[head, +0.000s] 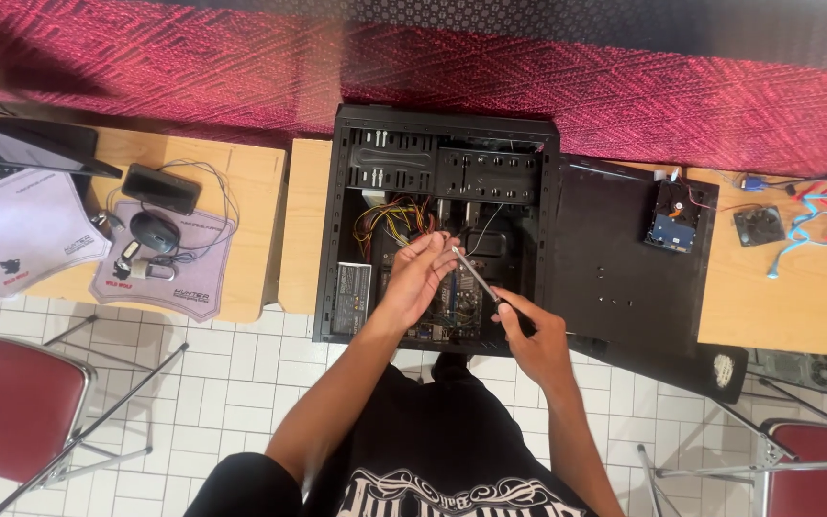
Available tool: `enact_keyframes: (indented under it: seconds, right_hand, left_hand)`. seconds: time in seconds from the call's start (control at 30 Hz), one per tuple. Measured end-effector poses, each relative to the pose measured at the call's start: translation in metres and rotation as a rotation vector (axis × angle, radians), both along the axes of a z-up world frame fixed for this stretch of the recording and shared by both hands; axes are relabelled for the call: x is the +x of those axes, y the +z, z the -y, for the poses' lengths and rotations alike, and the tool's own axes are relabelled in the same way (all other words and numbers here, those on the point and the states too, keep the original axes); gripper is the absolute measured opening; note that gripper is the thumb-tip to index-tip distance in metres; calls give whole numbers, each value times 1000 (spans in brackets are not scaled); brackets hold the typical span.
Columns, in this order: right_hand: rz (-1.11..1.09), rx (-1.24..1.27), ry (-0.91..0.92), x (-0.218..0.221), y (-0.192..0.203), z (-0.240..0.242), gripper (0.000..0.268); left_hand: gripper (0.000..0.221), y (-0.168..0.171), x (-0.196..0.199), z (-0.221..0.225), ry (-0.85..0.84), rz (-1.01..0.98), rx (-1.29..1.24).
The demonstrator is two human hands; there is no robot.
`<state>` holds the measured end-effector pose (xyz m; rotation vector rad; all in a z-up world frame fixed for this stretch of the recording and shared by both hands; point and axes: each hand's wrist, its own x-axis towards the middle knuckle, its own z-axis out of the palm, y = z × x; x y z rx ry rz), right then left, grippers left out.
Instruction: Installing a hard disk drive into a computer case and securing it with a screwdriver
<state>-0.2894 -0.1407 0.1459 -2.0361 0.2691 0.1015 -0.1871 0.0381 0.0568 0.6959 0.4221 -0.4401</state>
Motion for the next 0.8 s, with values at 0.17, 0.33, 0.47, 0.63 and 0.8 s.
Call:
enact_keyframes:
  seconds: [0.17,0.33,0.47,0.63,0.8]
  right_hand:
    - [-5,12,-12,-1,0,1,31]
    - [-3,-3,-11,0,4,1,29]
    - [52,-8,0,3,0,2,27]
    - [45,-29,4,0,4,1,28]
    - [65,-46,-3,2,21,0,27]
  left_hand:
    - [31,6,-4,3,-41,124,80]
    - [30,14,-4,0,-45,174,127]
    - [30,23,-3,-3,-40,219,166]
    - [29,21,-4,-3,-24,232,135]
    - [29,28,0,-10,-30,288,196]
